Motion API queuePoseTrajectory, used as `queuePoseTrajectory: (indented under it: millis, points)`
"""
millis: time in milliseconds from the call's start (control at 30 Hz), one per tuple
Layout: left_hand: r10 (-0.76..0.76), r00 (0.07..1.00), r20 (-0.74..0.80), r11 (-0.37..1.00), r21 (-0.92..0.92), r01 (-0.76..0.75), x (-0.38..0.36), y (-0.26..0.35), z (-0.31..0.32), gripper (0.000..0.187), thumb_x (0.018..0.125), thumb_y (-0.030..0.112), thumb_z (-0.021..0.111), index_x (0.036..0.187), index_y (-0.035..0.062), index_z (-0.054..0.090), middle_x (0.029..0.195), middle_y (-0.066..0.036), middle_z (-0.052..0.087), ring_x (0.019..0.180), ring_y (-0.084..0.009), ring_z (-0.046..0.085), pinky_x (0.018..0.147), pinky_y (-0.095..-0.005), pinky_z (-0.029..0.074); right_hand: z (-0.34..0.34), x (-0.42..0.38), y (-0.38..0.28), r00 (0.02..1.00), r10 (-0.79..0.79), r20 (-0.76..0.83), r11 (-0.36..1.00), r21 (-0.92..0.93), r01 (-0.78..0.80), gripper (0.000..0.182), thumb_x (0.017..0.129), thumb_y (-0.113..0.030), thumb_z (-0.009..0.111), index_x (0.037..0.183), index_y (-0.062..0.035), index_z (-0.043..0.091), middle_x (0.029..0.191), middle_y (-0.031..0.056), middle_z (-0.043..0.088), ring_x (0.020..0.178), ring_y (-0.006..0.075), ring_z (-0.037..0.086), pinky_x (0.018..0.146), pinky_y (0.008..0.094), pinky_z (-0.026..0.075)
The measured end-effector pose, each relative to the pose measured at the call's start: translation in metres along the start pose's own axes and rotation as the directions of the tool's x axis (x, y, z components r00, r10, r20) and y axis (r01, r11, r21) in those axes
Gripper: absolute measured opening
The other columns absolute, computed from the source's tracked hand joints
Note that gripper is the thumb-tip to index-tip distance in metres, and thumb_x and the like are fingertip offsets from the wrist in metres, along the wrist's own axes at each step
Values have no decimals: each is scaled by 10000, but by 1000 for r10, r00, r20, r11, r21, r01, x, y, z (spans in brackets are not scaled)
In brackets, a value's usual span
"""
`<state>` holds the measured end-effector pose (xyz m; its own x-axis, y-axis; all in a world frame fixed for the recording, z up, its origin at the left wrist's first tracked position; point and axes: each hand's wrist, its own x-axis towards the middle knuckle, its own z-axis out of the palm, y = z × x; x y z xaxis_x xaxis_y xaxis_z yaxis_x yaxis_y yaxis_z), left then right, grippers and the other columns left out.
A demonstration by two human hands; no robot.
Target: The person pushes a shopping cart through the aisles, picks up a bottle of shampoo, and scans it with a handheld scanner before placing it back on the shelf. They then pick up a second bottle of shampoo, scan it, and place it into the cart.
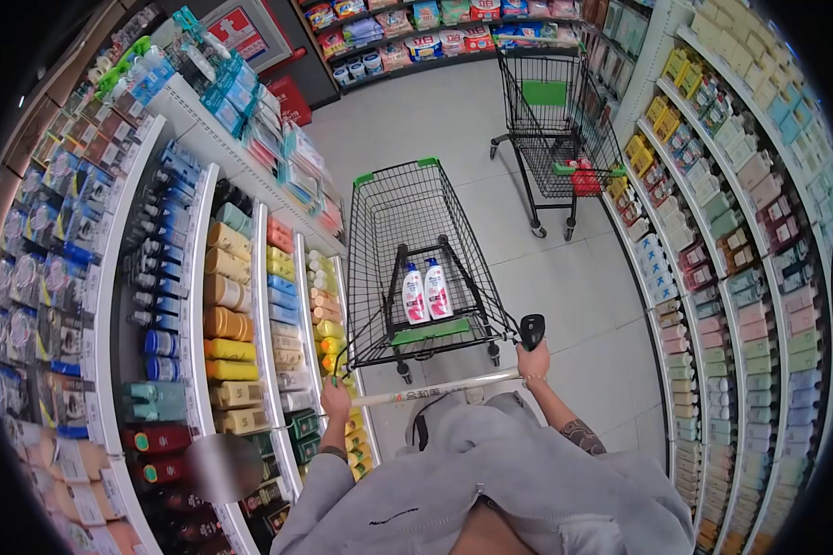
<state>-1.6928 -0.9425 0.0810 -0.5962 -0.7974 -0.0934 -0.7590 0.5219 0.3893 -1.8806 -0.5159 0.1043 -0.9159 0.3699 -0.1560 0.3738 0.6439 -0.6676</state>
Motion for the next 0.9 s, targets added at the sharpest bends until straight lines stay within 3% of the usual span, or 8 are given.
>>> queuePoseTrajectory:
  millis: [233, 500, 900]
  points:
    - [-10, 999, 31, 995, -103, 13, 99, 42, 20, 262, 871, 281, 500, 965, 43, 557, 770, -243, 613, 754, -449, 576, 685, -522, 436, 41, 78, -79, 999, -19, 45, 1000, 25, 18, 409, 673, -242, 701, 975, -18, 539, 862, 220, 631, 839, 408, 602, 741, 459, 475]
    - [-99, 995, -2, 994, 57, 99, 199, 136, 17, 260, 876, 295, 466, 943, 58, 549, 741, -240, 615, 717, -433, 598, 658, -518, 462, 100, 184, -161, 998, -67, 13, 998, -4, 67, 358, 677, -246, 708, 879, 12, 564, 809, 212, 638, 783, 380, 620, 711, 415, 478]
    - [-16, 1000, -24, 1000, 24, 16, 354, 244, 41, 237, 871, 247, 453, 934, 22, 495, 682, -219, 614, 639, -412, 604, 592, -512, 471, 172, 342, -270, 990, -136, 21, 991, -6, 136, 407, 674, -284, 718, 912, 8, 563, 823, 197, 639, 791, 372, 614, 730, 419, 472]
